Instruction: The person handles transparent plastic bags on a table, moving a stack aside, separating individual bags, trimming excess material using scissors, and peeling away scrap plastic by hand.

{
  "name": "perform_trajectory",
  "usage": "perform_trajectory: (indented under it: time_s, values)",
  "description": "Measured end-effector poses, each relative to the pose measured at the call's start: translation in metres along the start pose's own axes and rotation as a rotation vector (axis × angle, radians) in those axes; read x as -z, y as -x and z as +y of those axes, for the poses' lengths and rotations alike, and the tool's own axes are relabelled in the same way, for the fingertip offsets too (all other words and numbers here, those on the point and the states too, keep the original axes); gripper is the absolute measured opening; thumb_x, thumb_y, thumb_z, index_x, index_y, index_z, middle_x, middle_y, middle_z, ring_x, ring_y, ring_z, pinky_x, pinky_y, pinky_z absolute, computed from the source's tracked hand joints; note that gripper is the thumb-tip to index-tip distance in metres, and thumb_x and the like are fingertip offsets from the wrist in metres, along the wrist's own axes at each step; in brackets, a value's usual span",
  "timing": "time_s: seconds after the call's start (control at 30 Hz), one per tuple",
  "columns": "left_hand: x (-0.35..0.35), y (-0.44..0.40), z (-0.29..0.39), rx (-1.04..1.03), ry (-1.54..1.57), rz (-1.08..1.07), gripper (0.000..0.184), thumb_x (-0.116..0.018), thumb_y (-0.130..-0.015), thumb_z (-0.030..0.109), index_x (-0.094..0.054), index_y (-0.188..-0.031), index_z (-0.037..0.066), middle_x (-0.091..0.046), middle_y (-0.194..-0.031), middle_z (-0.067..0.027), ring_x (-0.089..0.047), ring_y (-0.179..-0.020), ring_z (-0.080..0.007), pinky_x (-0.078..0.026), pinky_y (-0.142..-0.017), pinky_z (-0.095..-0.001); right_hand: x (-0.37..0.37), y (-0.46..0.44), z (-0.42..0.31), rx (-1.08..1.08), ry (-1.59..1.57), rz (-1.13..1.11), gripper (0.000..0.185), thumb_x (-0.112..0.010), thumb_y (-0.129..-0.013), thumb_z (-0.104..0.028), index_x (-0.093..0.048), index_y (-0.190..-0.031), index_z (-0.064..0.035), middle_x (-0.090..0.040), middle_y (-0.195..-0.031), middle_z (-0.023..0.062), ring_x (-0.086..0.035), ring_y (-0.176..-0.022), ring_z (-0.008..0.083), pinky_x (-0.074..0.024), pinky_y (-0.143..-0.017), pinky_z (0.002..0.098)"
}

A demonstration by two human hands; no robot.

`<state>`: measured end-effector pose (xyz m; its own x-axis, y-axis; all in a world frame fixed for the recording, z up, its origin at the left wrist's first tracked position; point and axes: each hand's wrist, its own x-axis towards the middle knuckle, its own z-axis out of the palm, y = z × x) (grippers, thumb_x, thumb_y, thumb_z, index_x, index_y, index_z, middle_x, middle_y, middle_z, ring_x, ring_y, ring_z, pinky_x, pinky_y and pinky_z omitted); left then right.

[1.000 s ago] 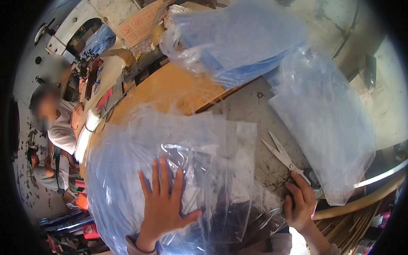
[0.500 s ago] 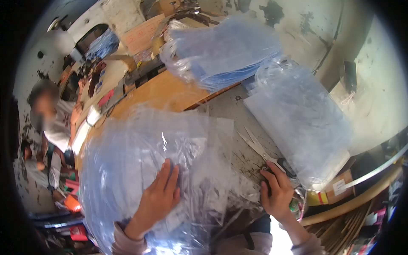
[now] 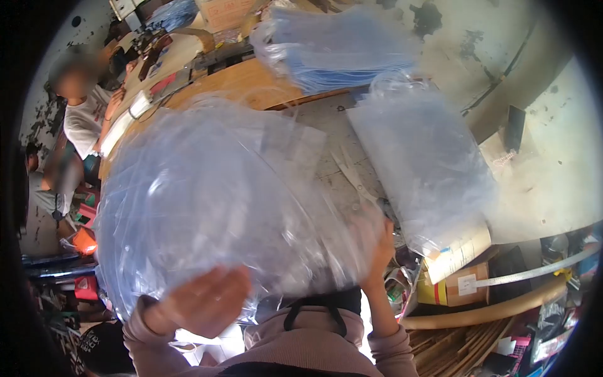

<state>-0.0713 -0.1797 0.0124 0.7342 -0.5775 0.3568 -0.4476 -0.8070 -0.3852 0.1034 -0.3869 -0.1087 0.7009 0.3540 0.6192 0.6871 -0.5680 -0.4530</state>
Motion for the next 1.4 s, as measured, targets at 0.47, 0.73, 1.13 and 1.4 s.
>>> perform_trajectory:
  time_s: [0.47,0.73,1.13,1.4]
  values:
    - [-0.051,0.036,0.091,0.837,0.477,0.048,0.017,-0.068,-0.073,0.007,-0.069,-0.09,0.007,-0.067,-0.098,-0.0012,-0.066,-0.087,-0.0151,-0.053,-0.08,-0.0324,0.013,0.014,-0.031,0.018,-0.118,-0.229,0.006,-0.061,-0.076,-0.004,-0.064,-0.081,-0.0021,-0.062,-0.093,0.0076,-0.057,-0.091,0.0303,-0.0454,-0.078,0.0386]
    - [-0.053,0.04,0.056,0.648,0.453,0.053,0.018,-0.07,-0.069,0.011,-0.067,-0.087,0.01,-0.067,-0.095,-0.0004,-0.066,-0.079,-0.0141,-0.054,-0.077,-0.0315,0.031,0.036,-0.054,-0.513,-0.998,-0.614,0.038,-0.044,-0.094,-0.031,-0.047,-0.115,0.0006,-0.062,-0.087,0.0125,-0.06,-0.071,0.0194,-0.0483,-0.062,0.0305]
    - [-0.057,0.043,0.06,0.601,0.43,0.007,0.019,-0.062,-0.071,0.008,-0.065,-0.09,0.008,-0.063,-0.103,-0.0002,-0.061,-0.093,-0.0143,-0.049,-0.087,-0.0315,0.044,0.027,-0.049,-0.964,-1.603,-0.658,0.074,-0.077,-0.071,-0.019,-0.034,-0.13,-0.0006,-0.057,-0.112,0.0165,-0.06,-0.091,0.0211,-0.0495,-0.07,0.0254]
    - [-0.058,0.047,0.063,0.57,0.375,0.049,0.02,-0.07,-0.066,0.01,-0.068,-0.085,0.013,-0.063,-0.094,0.003,-0.06,-0.086,-0.0141,-0.05,-0.072,-0.0303,0.035,0.025,-0.043,-0.505,-0.65,-0.036,0.071,-0.061,-0.068,0.015,-0.033,-0.131,-0.0035,-0.052,-0.116,0.0104,-0.051,-0.078,0.0092,-0.046,-0.068,0.0196]
